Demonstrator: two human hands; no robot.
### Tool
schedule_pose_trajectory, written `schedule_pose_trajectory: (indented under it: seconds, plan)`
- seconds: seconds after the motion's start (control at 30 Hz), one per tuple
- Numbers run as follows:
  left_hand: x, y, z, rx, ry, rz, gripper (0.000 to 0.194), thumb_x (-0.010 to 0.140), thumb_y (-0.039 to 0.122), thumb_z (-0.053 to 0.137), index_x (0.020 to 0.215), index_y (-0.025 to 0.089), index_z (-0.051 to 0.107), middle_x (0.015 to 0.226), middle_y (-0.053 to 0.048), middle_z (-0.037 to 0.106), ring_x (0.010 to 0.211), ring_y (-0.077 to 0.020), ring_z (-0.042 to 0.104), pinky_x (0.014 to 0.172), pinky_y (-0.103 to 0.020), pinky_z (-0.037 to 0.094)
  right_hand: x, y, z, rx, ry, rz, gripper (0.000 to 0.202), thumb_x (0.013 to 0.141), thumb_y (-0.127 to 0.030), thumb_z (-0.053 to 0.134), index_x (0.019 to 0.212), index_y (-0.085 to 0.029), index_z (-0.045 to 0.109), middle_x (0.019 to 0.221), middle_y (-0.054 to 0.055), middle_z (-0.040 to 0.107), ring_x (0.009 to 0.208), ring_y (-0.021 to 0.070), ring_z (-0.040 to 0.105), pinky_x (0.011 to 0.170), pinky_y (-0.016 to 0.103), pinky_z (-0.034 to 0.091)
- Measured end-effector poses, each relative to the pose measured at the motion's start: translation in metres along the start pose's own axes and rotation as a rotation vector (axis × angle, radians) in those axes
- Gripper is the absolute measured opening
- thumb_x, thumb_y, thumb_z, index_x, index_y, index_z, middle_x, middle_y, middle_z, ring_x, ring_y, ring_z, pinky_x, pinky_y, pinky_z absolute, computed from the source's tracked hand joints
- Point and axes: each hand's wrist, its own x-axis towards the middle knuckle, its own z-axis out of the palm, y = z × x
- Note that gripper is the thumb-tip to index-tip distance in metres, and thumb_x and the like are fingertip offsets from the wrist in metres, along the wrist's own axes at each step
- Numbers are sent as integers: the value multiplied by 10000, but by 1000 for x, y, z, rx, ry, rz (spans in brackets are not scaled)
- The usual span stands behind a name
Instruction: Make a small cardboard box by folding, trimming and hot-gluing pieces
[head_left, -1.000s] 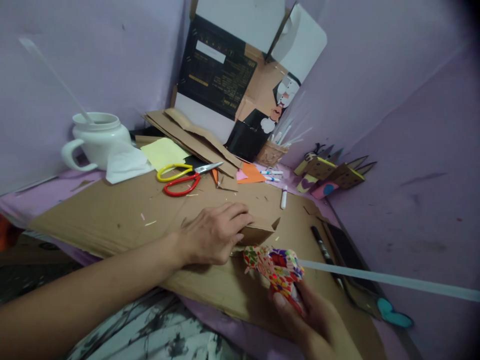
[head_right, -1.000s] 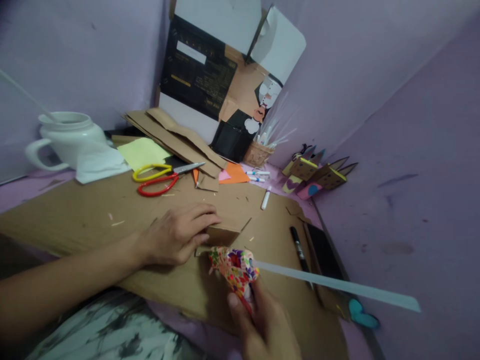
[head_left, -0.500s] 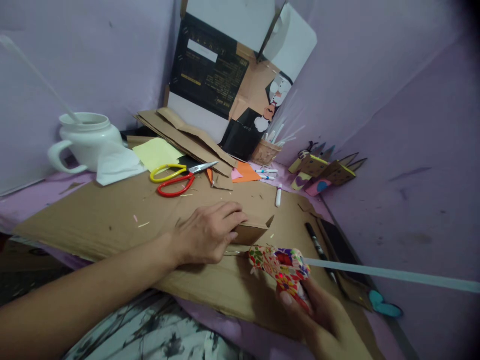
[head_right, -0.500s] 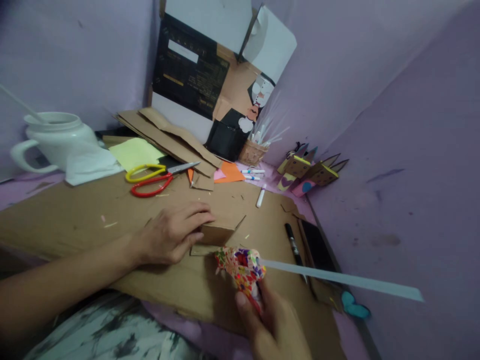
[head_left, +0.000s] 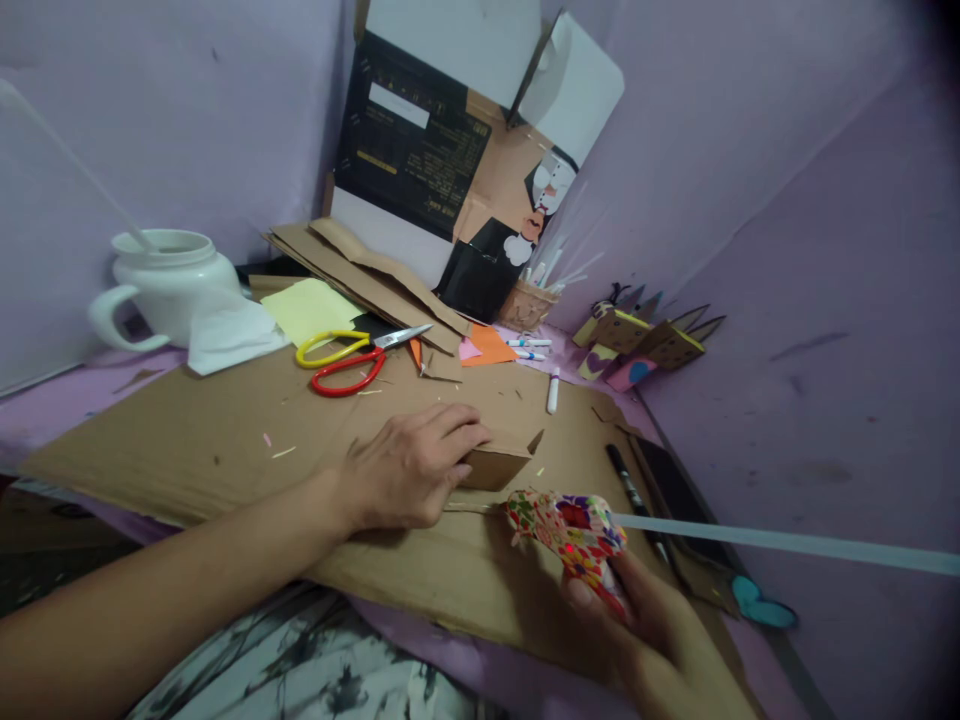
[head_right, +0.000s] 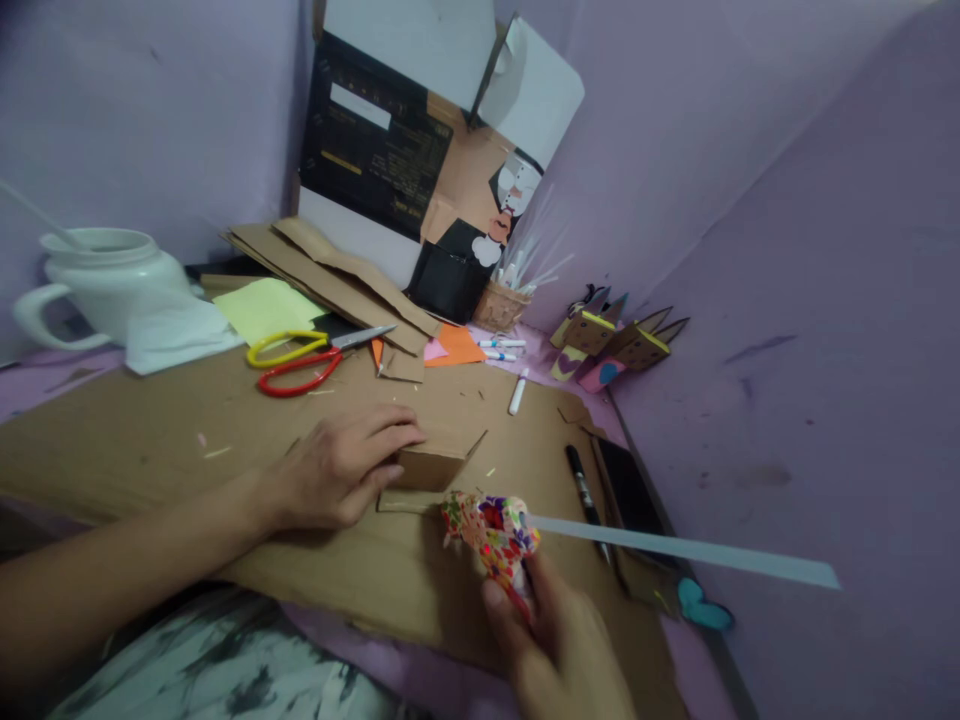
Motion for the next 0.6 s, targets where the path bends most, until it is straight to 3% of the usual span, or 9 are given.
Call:
schedule_pose_trajectory:
  seconds: [0.23, 0.6]
  plan:
    - [0, 1, -1, 5, 4, 2, 316, 792, 119, 498, 1105, 122, 545, 1136, -149, 591, 1072, -263, 571, 875, -403, 513, 0, 3, 0, -12, -32, -6, 353, 758, -450, 604, 953, -175, 708, 698, 64, 740, 688, 252, 690, 679, 308, 535]
    - [0, 0, 0, -5, 4, -1, 334, 789, 124, 499, 1120, 115, 538, 1150, -146, 580, 1067, -264, 560, 875, -404, 516, 1, -5, 16, -81, -59, -50, 381, 775, -414, 583, 1041, -160, 686, 783, 94, 748, 789, 278, 693, 723, 318, 527]
